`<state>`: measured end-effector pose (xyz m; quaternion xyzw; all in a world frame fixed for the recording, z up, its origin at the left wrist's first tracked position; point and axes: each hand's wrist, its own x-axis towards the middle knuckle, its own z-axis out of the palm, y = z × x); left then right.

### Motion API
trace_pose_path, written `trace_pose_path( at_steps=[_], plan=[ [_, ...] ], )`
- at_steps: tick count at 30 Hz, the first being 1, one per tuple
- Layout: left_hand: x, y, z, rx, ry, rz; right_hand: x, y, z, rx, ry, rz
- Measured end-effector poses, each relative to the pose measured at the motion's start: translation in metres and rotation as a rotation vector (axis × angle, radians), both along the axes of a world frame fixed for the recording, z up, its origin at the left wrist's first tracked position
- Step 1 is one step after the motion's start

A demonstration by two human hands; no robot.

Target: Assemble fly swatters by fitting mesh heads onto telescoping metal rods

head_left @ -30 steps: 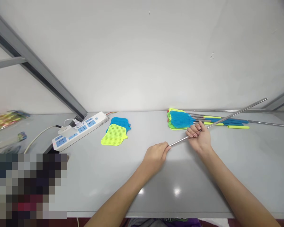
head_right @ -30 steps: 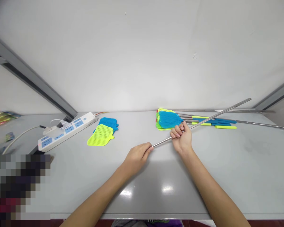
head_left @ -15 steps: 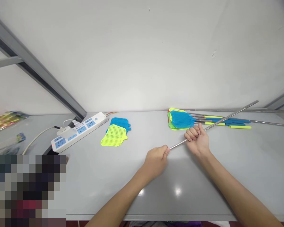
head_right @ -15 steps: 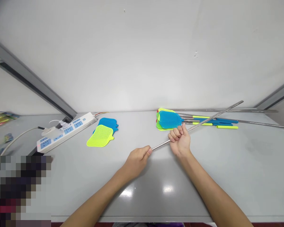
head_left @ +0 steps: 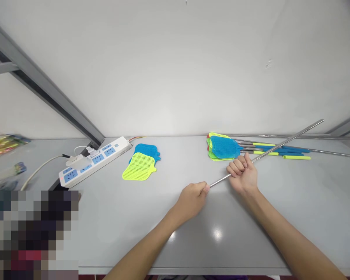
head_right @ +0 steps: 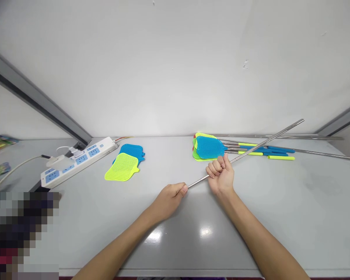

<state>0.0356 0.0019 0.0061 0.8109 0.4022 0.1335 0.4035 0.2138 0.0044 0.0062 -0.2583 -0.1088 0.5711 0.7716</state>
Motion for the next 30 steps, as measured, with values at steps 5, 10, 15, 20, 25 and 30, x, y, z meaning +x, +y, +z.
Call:
trace_pose_path(
  at_steps=[5, 10, 15, 20, 25, 30],
  plan=[
    [0.0, -0.002, -0.001, -0.013, -0.025, 0.01, -0.001, 0.0, 0.0, -0.007, 0.005, 0.001],
    [0.001, -0.003, -0.001, -0.015, -0.013, 0.009, -0.002, -0.001, -0.001, 0.007, 0.039, 0.003],
    [0.0, -0.001, -0.004, -0.047, -0.033, -0.004, -0.006, -0.001, -0.003, 0.005, 0.051, 0.008],
    [0.0, 0.001, -0.007, -0.06, -0.032, -0.011, -0.009, -0.002, -0.002, -0.008, 0.042, 0.006],
    [0.0, 0.0, -0.007, -0.038, -0.014, -0.014, -0.013, -0.003, -0.003, -0.016, 0.028, 0.002],
    [0.001, 0.001, -0.008, -0.033, 0.001, -0.01, -0.018, -0.004, -0.006, -0.014, 0.034, 0.009]
  ],
)
